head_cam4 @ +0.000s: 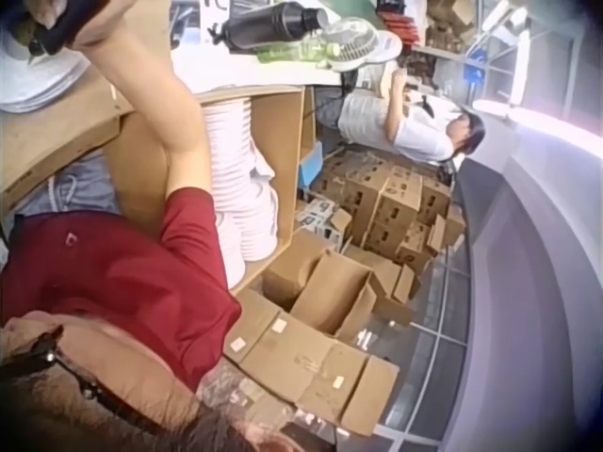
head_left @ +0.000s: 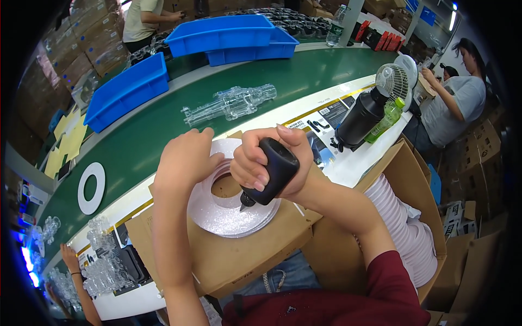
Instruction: Applying liquid from a squeeze bottle to the inner edge of white circular spools at a factory workstation.
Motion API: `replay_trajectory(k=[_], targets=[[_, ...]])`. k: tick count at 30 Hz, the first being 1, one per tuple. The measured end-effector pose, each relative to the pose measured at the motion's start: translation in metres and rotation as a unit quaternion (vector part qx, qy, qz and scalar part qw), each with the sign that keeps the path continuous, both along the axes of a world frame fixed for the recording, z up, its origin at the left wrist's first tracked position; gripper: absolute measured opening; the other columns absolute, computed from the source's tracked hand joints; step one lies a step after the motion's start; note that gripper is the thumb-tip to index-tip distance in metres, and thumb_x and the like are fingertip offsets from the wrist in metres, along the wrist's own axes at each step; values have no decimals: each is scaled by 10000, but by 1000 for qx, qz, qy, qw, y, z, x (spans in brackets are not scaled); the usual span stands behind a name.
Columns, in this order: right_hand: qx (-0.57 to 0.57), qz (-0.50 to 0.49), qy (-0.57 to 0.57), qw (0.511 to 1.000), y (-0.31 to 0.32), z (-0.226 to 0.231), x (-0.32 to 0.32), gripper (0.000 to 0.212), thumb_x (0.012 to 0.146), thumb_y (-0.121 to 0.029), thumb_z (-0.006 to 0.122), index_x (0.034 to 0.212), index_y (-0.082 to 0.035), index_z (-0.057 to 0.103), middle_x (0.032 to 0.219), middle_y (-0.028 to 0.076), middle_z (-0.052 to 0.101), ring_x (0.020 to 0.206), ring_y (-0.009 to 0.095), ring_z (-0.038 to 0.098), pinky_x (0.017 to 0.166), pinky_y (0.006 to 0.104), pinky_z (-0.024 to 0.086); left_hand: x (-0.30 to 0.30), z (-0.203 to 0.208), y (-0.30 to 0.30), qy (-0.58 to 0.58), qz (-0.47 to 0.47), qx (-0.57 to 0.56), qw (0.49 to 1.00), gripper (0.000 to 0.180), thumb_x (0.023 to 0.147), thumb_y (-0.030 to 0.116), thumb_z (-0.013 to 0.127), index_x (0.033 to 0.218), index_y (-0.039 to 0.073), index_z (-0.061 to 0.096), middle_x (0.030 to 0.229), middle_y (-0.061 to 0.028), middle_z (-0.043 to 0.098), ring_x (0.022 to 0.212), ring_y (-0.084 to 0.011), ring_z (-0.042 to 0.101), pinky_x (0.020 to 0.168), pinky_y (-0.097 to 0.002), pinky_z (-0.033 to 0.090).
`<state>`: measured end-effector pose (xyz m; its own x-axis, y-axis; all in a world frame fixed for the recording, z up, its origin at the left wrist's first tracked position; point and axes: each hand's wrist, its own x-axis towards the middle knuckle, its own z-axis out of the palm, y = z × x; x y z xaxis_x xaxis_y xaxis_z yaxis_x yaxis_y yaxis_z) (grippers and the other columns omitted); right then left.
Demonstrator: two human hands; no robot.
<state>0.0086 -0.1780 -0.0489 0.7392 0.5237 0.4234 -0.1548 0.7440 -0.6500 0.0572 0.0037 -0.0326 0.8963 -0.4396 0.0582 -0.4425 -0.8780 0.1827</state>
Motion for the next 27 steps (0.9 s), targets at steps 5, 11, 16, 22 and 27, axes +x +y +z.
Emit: replay_trajectory(k=[5, 11, 16, 22, 27], targets=[[-1, -4, 5, 1000, 1, 0, -1, 508, 954, -523, 375, 704, -83, 425, 570, 46, 451, 515, 163, 438, 550, 305, 393, 0, 3, -3, 1, -10, -1, 1000, 326, 832, 300, 705, 953, 12, 614, 911, -174, 657, 889, -345, 658, 793, -443, 528], [-14, -4, 3, 1000, 1, 1, -2, 508, 947, -518, 382, 700, -77, 425, 568, 51, 452, 511, 165, 437, 545, 306, 394, 1, 1, -4, -32, -35, -15, 999, 272, 862, 260, 675, 961, 12, 624, 902, -180, 657, 908, -342, 659, 783, -442, 527], [-22, 1, 8, 1000, 1, -1, -1, 496, 935, -514, 392, 704, -76, 427, 568, 52, 457, 510, 166, 436, 548, 305, 395, 7, -2, -6, -84, -50, 1, 995, 202, 885, 201, 643, 896, -1, 660, 876, -180, 664, 887, -335, 668, 768, -439, 529], [-36, 0, 5, 999, -1, 2, -2, 483, 920, -511, 410, 704, -79, 426, 566, 54, 462, 511, 165, 442, 549, 302, 393, 8, 7, -12, -80, -53, 63, 993, 209, 839, 209, 702, 789, 7, 687, 789, -170, 655, 865, -333, 661, 771, -434, 521], [-42, 4, 8, 999, 0, 1, -1, 481, 915, -510, 422, 708, -76, 437, 570, 57, 469, 514, 170, 454, 554, 307, 398, 11, 4, -9, -116, -132, -42, 984, 199, 783, 178, 740, 891, 17, 695, 848, -164, 670, 887, -339, 660, 783, -430, 521]])
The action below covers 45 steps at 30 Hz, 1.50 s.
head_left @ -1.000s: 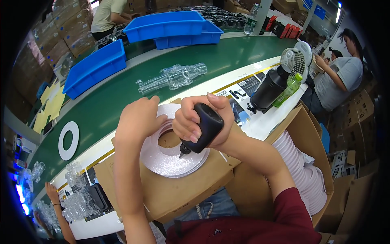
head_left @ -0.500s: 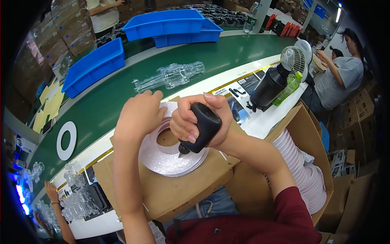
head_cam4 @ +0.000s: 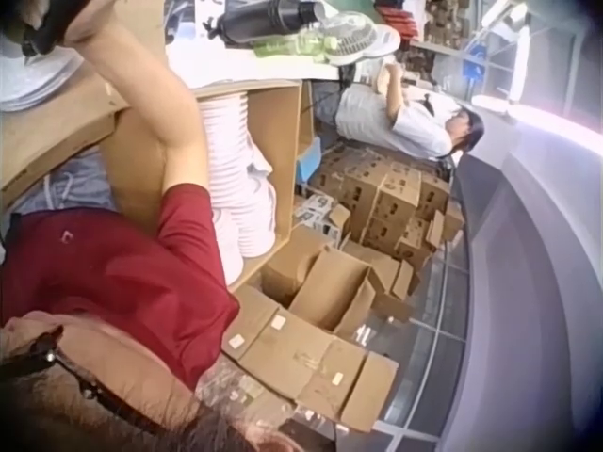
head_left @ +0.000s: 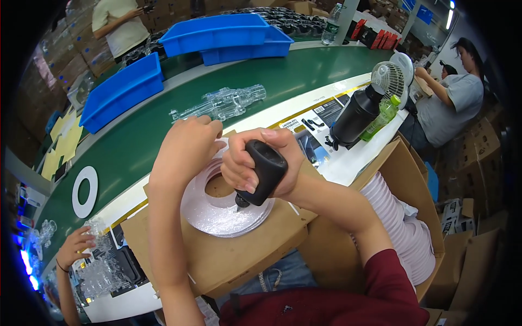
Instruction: Applying liquid from a squeeze bottle to the inner edge of white circular spools at a factory workstation.
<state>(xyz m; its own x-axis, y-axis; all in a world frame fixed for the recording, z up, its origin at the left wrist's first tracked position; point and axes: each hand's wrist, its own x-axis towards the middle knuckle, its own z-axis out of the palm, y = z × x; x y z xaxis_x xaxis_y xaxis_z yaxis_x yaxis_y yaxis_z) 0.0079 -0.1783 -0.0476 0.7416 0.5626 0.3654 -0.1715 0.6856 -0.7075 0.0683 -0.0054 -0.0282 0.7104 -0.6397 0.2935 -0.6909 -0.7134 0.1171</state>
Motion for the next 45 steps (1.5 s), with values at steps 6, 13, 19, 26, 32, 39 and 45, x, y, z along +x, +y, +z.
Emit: replay_trajectory(k=[6, 13, 19, 26, 32, 39, 45], targets=[[18, 20, -3, 1000, -1, -1, 3, 487, 935, -507, 397, 721, -73, 452, 579, 62, 481, 515, 177, 469, 564, 310, 403, 3, -12, 3, 48, -33, -47, 997, 277, 751, 122, 722, 1005, 28, 664, 885, -167, 676, 876, -359, 666, 773, -449, 524], [62, 70, -8, 996, -7, 3, 5, 505, 973, -502, 338, 740, -74, 471, 591, 62, 502, 520, 182, 488, 577, 319, 403, 3, -5, 2, 91, 27, 16, 995, 367, 740, 141, 727, 1085, 37, 659, 918, -178, 682, 869, -359, 671, 773, -437, 530], [59, 111, 34, 991, 4, 4, -7, 501, 965, -507, 360, 742, -75, 478, 599, 55, 510, 525, 177, 496, 590, 306, 399, 3, -16, 10, 80, -19, -43, 996, 362, 718, 152, 734, 1049, 26, 660, 930, -184, 674, 908, -355, 669, 797, -427, 530], [53, 133, 29, 989, 11, -5, -12, 496, 934, -517, 410, 723, -73, 476, 591, 50, 520, 515, 158, 494, 575, 289, 385, -4, -2, 5, 105, 12, 15, 994, 356, 791, 129, 640, 1136, 41, 658, 1009, -184, 694, 988, -372, 656, 835, -424, 521], [39, 120, 22, 992, 9, -2, -11, 489, 919, -516, 425, 717, -74, 475, 586, 47, 514, 511, 155, 490, 571, 283, 381, 0, -9, 7, 81, -5, -21, 996, 328, 727, 154, 721, 1020, 20, 662, 909, -185, 672, 890, -368, 670, 794, -440, 532], [29, 117, 27, 992, 9, -3, -12, 486, 914, -510, 425, 709, -72, 469, 585, 48, 512, 510, 155, 488, 567, 283, 381, 0, -9, 7, 82, -11, -24, 996, 381, 721, 146, 727, 1080, 31, 670, 953, -186, 675, 909, -369, 668, 810, -441, 530], [8, 118, 26, 993, 9, -1, -14, 492, 905, -516, 437, 708, -66, 473, 586, 51, 513, 514, 155, 489, 565, 281, 381, 2, -13, 6, 88, -46, -55, 994, 457, 731, 135, 719, 1173, 47, 648, 1002, -186, 676, 943, -370, 662, 834, -438, 526]])
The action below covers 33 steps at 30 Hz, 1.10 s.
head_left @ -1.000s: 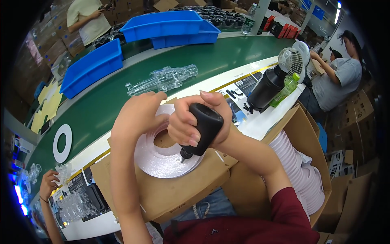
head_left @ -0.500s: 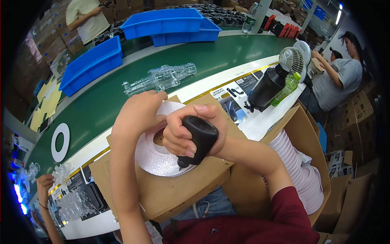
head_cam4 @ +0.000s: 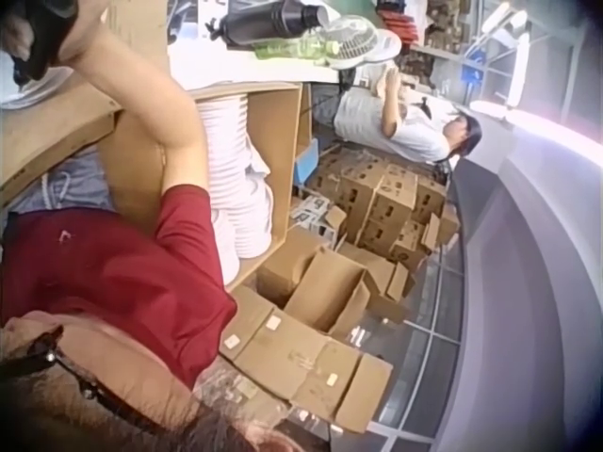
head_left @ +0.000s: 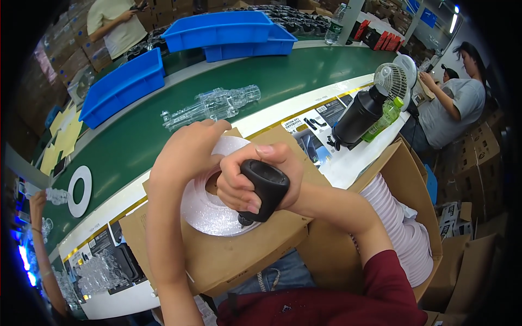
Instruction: Applying liquid from a squeeze bottle to the inner edge of white circular spools at a factory workstation.
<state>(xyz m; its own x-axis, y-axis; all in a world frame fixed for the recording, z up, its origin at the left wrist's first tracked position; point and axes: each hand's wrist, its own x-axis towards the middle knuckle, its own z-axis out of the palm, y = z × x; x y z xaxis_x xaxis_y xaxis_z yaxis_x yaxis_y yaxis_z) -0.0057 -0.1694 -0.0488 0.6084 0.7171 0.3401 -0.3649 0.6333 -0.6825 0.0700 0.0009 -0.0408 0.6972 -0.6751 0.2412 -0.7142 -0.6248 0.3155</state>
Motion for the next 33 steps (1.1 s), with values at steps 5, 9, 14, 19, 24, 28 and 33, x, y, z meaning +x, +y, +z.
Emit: replay_trajectory(k=[5, 9, 14, 19, 24, 28, 33], targets=[[1, 6, 2, 1000, 0, -1, 2, 499, 901, -520, 442, 706, -63, 476, 587, 53, 513, 515, 156, 487, 558, 280, 379, -3, 4, -2, 7, -12, -1, 1000, 466, 739, 136, 716, 1191, 50, 644, 1002, -187, 677, 948, -372, 661, 838, -442, 526], [-4, 3, -9, 1000, -1, 1, 2, 500, 905, -516, 438, 702, -60, 475, 585, 53, 512, 512, 155, 484, 552, 279, 379, -2, 4, -4, -4, -11, -4, 1000, 456, 737, 141, 722, 1176, 47, 647, 1004, -190, 685, 956, -368, 664, 836, -441, 527], [-14, -1, -8, 1000, 0, 0, 3, 502, 909, -514, 430, 702, -59, 475, 580, 51, 508, 510, 155, 483, 542, 280, 378, -1, 5, -3, -4, -1, -4, 1000, 439, 741, 136, 716, 1162, 31, 646, 1001, -194, 692, 945, -368, 668, 826, -440, 530], [-6, -1, -9, 1000, 2, -1, 4, 536, 931, -543, 407, 712, -59, 476, 580, 51, 506, 514, 160, 487, 539, 283, 380, 0, 2, 1, -9, -5, 0, 1000, 448, 728, 126, 722, 1161, 38, 646, 1003, -200, 688, 922, -373, 673, 813, -440, 535], [56, -7, 19, 998, -6, 3, 7, 573, 975, -579, 355, 748, -70, 484, 612, 56, 518, 537, 173, 502, 569, 298, 395, -4, 6, -3, 16, 48, 60, 997, 377, 811, 143, 648, 1180, 69, 615, 1022, -191, 672, 981, -378, 649, 823, -434, 514], [73, -12, -11, 997, -3, 1, 4, 558, 975, -568, 357, 743, -75, 476, 611, 53, 517, 541, 169, 504, 575, 293, 385, -3, 4, 2, -11, 65, 80, 995, 387, 789, 149, 673, 1163, 77, 607, 961, -178, 672, 928, -379, 656, 780, -450, 517], [33, -6, -17, 999, -7, 8, 5, 542, 968, -549, 368, 731, -71, 467, 593, 47, 502, 532, 160, 489, 565, 286, 374, -1, 1, 2, -21, 68, 72, 995, 376, 785, 163, 680, 1146, 82, 616, 950, -178, 669, 919, -376, 656, 771, -452, 517]])
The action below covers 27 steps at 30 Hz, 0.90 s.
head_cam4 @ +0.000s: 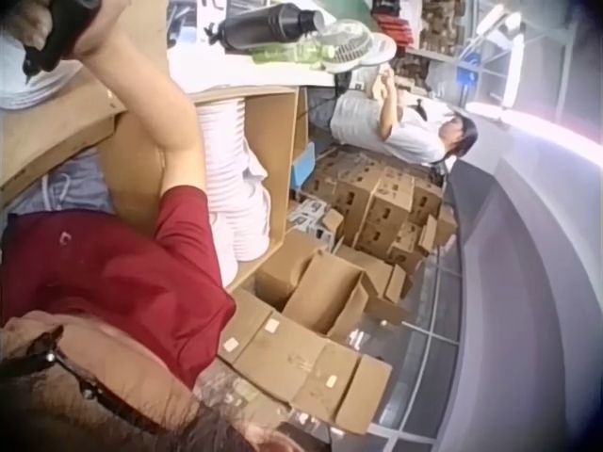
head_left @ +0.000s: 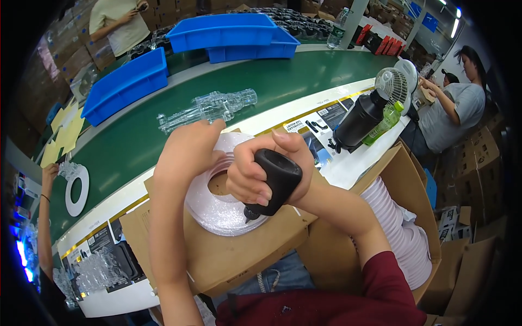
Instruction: Applying liquid from a squeeze bottle to the inner edge of white circular spools at a factory workstation.
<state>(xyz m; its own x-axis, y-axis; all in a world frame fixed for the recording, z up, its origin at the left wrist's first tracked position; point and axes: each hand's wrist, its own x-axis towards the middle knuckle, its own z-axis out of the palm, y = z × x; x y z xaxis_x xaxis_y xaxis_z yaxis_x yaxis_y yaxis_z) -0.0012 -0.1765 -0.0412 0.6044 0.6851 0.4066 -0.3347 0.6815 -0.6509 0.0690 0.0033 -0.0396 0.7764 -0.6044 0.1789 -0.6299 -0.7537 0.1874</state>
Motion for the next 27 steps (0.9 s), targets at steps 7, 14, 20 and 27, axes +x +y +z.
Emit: replay_trajectory(k=[7, 14, 20, 27], targets=[[-50, 4, 13, 999, -1, 2, -1, 547, 938, -560, 402, 710, -67, 465, 583, 44, 494, 524, 154, 474, 550, 283, 371, -1, -2, 0, -18, -12, -27, 999, 387, 732, 185, 787, 1035, 34, 600, 896, -191, 668, 877, -374, 670, 759, -462, 529], [-66, -1, 13, 998, -1, 2, -2, 548, 923, -563, 416, 698, -65, 461, 576, 41, 488, 526, 153, 475, 542, 280, 370, -1, 3, 0, 24, 6, 4, 1000, 421, 758, 173, 703, 1161, 84, 620, 973, -186, 668, 946, -381, 649, 800, -451, 514], [-70, -1, 7, 998, -1, 4, -2, 542, 912, -560, 429, 700, -62, 466, 578, 40, 488, 526, 153, 472, 544, 277, 368, 4, -2, 0, 15, -13, -30, 999, 325, 836, 129, 647, 1154, 67, 618, 981, -181, 667, 947, -388, 644, 803, -461, 509], [-75, 11, 6, 997, -1, 1, 0, 535, 901, -564, 445, 698, -69, 464, 580, 41, 488, 528, 155, 479, 552, 278, 372, 6, -3, -4, -44, -6, 0, 999, 115, 882, 94, 588, 896, 2, 657, 905, -185, 659, 884, -375, 651, 776, -458, 519]])
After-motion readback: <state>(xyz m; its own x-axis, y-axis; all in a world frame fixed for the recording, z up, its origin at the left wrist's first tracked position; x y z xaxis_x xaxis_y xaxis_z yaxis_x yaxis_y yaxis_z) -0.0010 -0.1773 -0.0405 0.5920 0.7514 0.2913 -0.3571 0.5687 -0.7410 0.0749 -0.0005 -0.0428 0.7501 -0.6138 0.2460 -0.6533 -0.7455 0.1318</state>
